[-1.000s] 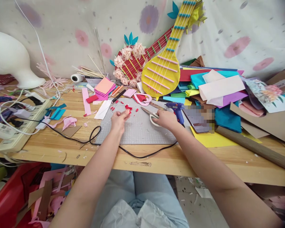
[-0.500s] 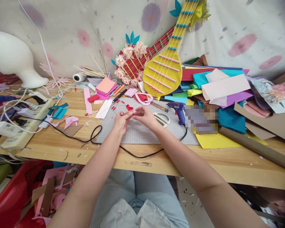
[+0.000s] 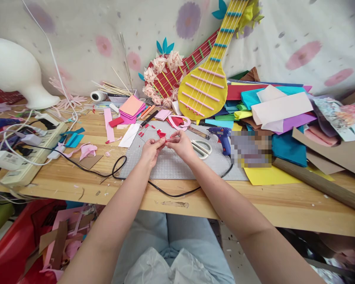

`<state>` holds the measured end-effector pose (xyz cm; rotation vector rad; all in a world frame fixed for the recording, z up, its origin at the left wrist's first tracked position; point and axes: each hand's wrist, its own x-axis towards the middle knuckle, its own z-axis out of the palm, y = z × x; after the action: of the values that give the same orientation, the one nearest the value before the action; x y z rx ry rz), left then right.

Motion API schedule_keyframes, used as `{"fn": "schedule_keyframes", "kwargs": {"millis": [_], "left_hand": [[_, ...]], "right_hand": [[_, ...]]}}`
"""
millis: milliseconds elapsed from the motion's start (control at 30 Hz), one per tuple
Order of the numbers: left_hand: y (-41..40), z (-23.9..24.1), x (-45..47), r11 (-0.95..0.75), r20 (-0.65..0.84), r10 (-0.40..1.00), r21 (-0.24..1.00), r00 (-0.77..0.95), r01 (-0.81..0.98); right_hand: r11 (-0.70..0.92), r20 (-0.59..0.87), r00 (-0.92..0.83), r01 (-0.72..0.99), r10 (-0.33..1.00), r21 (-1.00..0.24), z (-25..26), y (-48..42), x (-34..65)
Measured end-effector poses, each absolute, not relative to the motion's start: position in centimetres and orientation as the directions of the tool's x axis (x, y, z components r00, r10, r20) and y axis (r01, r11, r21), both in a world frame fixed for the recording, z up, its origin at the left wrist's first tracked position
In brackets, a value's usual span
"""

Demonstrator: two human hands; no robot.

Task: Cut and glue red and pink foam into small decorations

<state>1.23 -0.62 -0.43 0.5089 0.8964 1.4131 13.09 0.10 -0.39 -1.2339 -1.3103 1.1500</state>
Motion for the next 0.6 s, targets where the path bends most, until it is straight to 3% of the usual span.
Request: {"fn": "schedule_keyframes", "kwargs": {"millis": [300, 600], "left_hand": [[-0.5, -0.2, 1.0, 0.227, -0.276, 0.961, 0.792, -0.001, -0.567], [-0.5, 0.1, 0.7, 0.288, -0.337, 0.941, 0.762, 0.026, -0.58]], "right_hand": [[-0.016, -0.016, 0.004, 0.061, 1.0, -0.998, -0.7, 0.2, 13.4], [0.205, 0.209, -0.024, 0.337, 0.978, -0.919, -0.5, -0.8, 13.4]]}}
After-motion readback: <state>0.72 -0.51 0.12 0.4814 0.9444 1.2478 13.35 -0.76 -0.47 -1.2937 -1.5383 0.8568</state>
